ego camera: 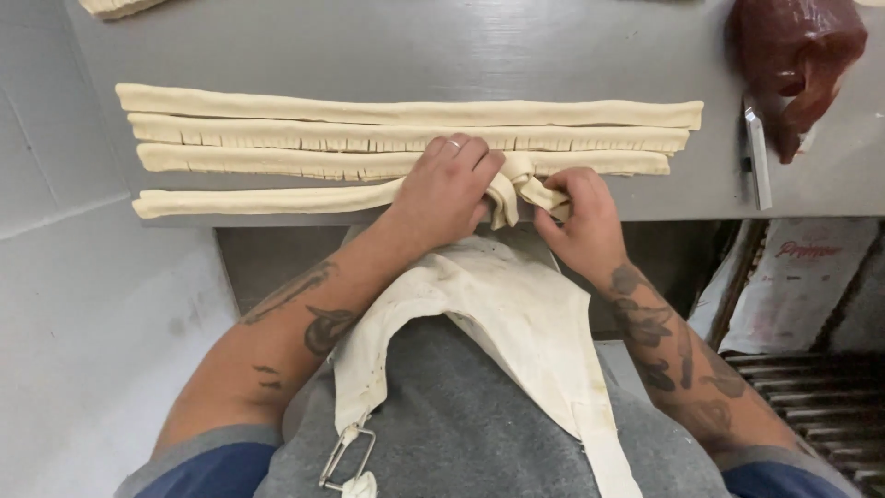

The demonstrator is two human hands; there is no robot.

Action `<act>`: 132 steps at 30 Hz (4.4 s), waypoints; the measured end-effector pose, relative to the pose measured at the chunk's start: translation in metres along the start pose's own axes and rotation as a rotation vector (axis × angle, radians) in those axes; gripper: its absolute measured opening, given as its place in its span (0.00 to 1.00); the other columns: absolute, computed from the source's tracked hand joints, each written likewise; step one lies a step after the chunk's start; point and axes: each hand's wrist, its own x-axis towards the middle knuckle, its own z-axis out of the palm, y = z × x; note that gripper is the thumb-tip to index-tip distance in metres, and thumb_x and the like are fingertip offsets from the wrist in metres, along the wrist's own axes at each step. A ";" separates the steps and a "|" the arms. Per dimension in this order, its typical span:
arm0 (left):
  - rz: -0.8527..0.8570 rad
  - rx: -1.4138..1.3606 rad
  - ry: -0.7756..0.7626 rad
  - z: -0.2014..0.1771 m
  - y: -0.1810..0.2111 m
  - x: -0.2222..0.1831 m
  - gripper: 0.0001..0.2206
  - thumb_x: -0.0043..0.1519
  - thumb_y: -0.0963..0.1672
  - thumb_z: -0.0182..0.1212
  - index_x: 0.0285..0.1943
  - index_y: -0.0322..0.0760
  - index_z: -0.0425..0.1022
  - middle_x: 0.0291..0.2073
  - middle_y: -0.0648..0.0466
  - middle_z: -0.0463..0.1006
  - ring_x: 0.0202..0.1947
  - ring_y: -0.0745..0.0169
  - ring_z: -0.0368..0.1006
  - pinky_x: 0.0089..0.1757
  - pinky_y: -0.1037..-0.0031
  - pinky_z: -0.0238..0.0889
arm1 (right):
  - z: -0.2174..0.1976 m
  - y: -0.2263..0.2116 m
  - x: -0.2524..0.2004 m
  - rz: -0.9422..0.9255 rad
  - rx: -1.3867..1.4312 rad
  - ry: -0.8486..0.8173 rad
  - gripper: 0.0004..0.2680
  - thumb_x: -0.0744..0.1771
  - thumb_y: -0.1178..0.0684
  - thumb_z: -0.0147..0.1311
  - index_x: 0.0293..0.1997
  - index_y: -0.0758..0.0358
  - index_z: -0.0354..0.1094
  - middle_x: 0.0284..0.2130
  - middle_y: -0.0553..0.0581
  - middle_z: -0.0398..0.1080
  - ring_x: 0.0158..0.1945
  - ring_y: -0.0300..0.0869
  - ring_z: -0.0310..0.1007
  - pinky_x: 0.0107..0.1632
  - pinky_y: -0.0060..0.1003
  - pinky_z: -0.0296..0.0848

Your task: Cutting notches into long strips of dough and arranging them on a stainless steel workbench.

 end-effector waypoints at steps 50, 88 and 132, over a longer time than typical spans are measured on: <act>-0.113 0.261 0.135 -0.006 -0.061 -0.141 0.15 0.81 0.51 0.57 0.66 0.39 0.80 0.54 0.48 0.80 0.60 0.45 0.80 0.60 0.55 0.70 | 0.047 -0.008 0.028 -0.448 -0.354 -0.127 0.23 0.65 0.44 0.79 0.69 0.49 0.80 0.54 0.53 0.78 0.63 0.53 0.80 0.59 0.50 0.76; -0.504 -0.921 0.122 -0.212 -0.242 -0.341 0.16 0.65 0.43 0.83 0.57 0.32 0.84 0.43 0.46 0.82 0.41 0.54 0.84 0.47 0.68 0.80 | 0.181 -0.257 0.095 -0.044 -0.149 -0.602 0.19 0.66 0.39 0.74 0.59 0.49 0.73 0.47 0.56 0.78 0.60 0.58 0.84 0.60 0.54 0.80; -0.222 0.339 0.130 -0.044 -0.064 -0.197 0.27 0.76 0.59 0.67 0.72 0.38 0.84 0.57 0.47 0.84 0.59 0.41 0.83 0.59 0.51 0.73 | 0.024 -0.002 0.020 -0.433 -0.338 -0.170 0.27 0.66 0.38 0.78 0.74 0.52 0.77 0.59 0.57 0.78 0.66 0.56 0.79 0.63 0.53 0.75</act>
